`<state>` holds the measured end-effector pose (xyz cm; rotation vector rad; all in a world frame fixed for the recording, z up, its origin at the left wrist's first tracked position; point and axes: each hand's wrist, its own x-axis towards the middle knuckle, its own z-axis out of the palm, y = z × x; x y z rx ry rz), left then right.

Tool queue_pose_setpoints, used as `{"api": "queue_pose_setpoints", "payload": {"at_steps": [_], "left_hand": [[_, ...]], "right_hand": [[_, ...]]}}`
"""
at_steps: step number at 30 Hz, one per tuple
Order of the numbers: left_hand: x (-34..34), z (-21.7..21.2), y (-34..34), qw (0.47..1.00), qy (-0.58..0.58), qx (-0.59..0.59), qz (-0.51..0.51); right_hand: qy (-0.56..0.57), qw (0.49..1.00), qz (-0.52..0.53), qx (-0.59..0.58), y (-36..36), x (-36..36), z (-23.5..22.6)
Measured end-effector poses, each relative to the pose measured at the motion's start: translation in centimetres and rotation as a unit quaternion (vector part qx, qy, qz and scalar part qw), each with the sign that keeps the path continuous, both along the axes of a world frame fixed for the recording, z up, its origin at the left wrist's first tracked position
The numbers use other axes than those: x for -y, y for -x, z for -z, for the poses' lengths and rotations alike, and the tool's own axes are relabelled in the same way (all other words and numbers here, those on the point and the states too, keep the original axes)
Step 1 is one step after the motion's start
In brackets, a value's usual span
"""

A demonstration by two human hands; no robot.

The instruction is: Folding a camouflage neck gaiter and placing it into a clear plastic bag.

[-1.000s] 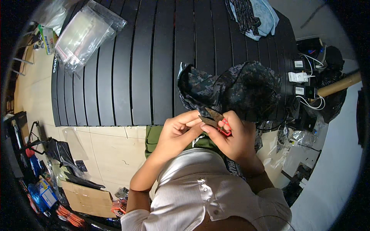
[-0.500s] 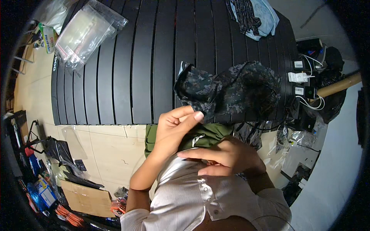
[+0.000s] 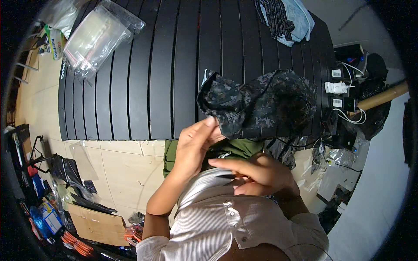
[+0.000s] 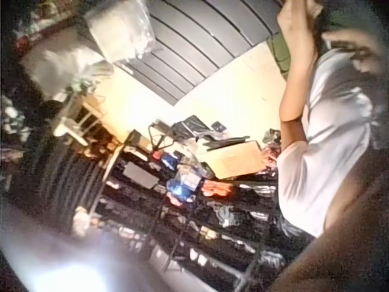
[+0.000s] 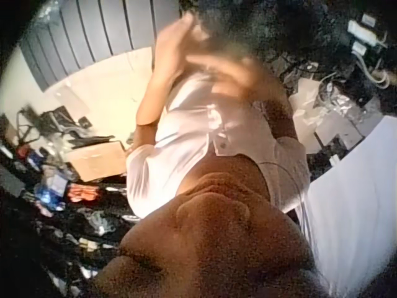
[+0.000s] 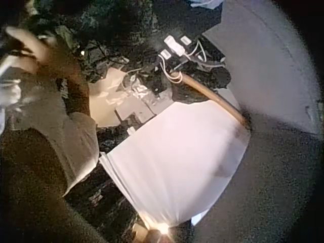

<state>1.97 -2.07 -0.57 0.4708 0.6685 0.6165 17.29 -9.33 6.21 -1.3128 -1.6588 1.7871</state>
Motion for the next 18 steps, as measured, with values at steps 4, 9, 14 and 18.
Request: {"api": "queue_pose_setpoints", "payload": {"at_steps": [4, 9, 14, 18], "left_hand": [[0.4, 0.4, 0.0, 0.997, 0.053, 0.032, -0.051], [0.5, 0.9, 0.0, 0.997, -0.072, -0.026, -0.030], [0.2, 1.0, 0.0, 0.994, -0.084, -0.040, -0.055], [0.1, 0.7, 0.1, 0.997, -0.001, 0.042, -0.058]], "right_hand": [[-0.079, 0.971, 0.226, -0.022, -0.1, 0.9, 1.4], [-0.191, 0.925, 0.327, 0.032, -0.3, 1.4, 2.8], [-0.231, 0.918, 0.314, 0.078, -0.2, 0.8, 3.3], [-0.233, 0.902, 0.335, 0.138, 0.0, 0.4, 3.2]]}}
